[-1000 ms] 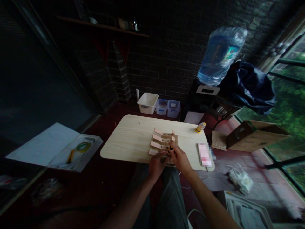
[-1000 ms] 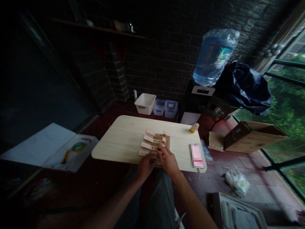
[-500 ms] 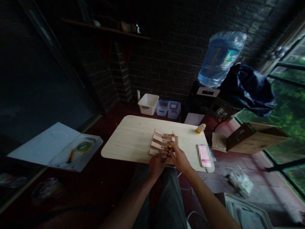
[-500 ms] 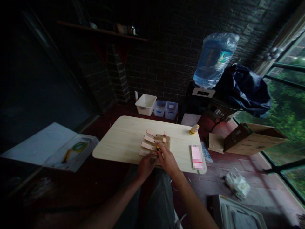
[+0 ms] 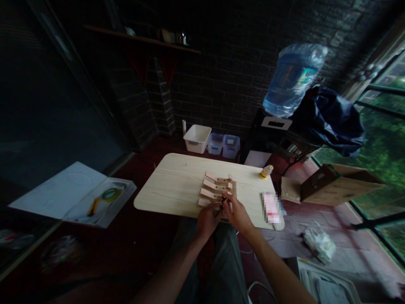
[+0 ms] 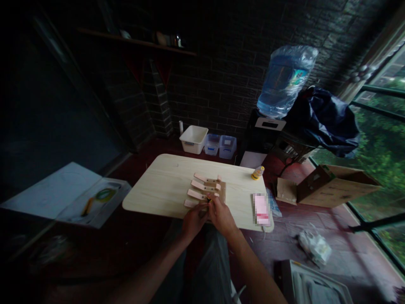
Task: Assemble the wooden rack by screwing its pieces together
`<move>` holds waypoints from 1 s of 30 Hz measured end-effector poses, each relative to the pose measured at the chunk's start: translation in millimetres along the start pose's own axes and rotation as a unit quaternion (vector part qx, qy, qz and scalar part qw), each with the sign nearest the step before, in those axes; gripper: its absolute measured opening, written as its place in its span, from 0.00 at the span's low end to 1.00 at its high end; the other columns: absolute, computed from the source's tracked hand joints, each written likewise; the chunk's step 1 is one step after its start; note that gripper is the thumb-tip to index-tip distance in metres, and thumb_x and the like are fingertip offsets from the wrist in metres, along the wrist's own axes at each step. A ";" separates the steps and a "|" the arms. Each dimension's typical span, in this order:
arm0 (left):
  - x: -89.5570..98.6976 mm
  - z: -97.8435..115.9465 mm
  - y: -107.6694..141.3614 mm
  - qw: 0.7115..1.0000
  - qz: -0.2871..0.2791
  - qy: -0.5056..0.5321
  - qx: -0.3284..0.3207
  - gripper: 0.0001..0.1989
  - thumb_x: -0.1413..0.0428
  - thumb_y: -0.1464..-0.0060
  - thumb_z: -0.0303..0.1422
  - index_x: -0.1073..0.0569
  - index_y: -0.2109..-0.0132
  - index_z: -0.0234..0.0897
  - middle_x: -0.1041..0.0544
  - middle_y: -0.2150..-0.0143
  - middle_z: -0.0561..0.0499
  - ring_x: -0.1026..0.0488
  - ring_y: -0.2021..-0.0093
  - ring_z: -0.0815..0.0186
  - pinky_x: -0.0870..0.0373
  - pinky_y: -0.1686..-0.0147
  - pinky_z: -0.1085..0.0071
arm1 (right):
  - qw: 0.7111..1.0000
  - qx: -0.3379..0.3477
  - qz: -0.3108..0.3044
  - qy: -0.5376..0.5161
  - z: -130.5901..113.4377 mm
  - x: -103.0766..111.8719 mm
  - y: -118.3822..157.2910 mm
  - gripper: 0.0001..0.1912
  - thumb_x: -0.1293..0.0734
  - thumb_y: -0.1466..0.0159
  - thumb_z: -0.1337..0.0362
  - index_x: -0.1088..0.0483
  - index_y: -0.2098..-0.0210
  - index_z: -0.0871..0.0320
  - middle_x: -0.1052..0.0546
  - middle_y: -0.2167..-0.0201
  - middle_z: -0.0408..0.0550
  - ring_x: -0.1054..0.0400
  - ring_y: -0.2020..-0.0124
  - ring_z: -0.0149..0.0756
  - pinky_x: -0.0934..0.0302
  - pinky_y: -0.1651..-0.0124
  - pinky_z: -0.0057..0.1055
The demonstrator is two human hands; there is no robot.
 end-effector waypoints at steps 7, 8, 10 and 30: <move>3.3 2.0 0.9 1.000 0.006 -0.007 -0.001 0.14 0.40 0.40 0.35 0.21 0.47 0.46 0.18 0.45 0.51 0.21 0.45 0.61 0.25 0.43 0.63 | 1.000 -0.002 -0.026 0.002 -3.7 -0.6 0.9 0.18 0.40 0.28 0.64 0.34 0.40 0.49 0.21 0.49 0.49 0.24 0.51 0.42 0.29 0.47 0.41; 3.1 2.5 0.8 1.000 0.005 -0.005 -0.005 0.14 0.40 0.40 0.35 0.21 0.47 0.46 0.18 0.45 0.51 0.21 0.46 0.61 0.25 0.44 0.63 | 1.000 -0.002 -0.021 0.000 -2.3 0.4 0.4 0.18 0.40 0.28 0.63 0.33 0.40 0.49 0.20 0.49 0.50 0.24 0.51 0.42 0.29 0.47 0.42; 2.9 2.9 0.5 1.000 0.007 0.000 -0.010 0.13 0.40 0.39 0.36 0.21 0.48 0.46 0.18 0.46 0.51 0.20 0.47 0.61 0.24 0.45 0.63 | 1.000 -0.003 -0.013 -0.009 1.2 1.6 -1.0 0.18 0.40 0.28 0.63 0.33 0.40 0.49 0.21 0.49 0.50 0.24 0.50 0.42 0.29 0.46 0.43; 3.8 1.7 1.0 1.000 0.001 0.013 -0.019 0.15 0.39 0.40 0.34 0.22 0.46 0.45 0.18 0.46 0.50 0.21 0.45 0.60 0.25 0.43 0.61 | 0.999 0.007 0.012 -0.042 8.7 4.9 2.8 0.21 0.39 0.29 0.62 0.36 0.37 0.52 0.24 0.43 0.54 0.26 0.45 0.42 0.30 0.43 0.45</move>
Point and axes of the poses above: each hand's wrist, its own y-axis away from the middle knuckle, its own x-axis out of the back of the hand, z = x × y, the point moved 9 cm from there along -y, towards the middle knuckle
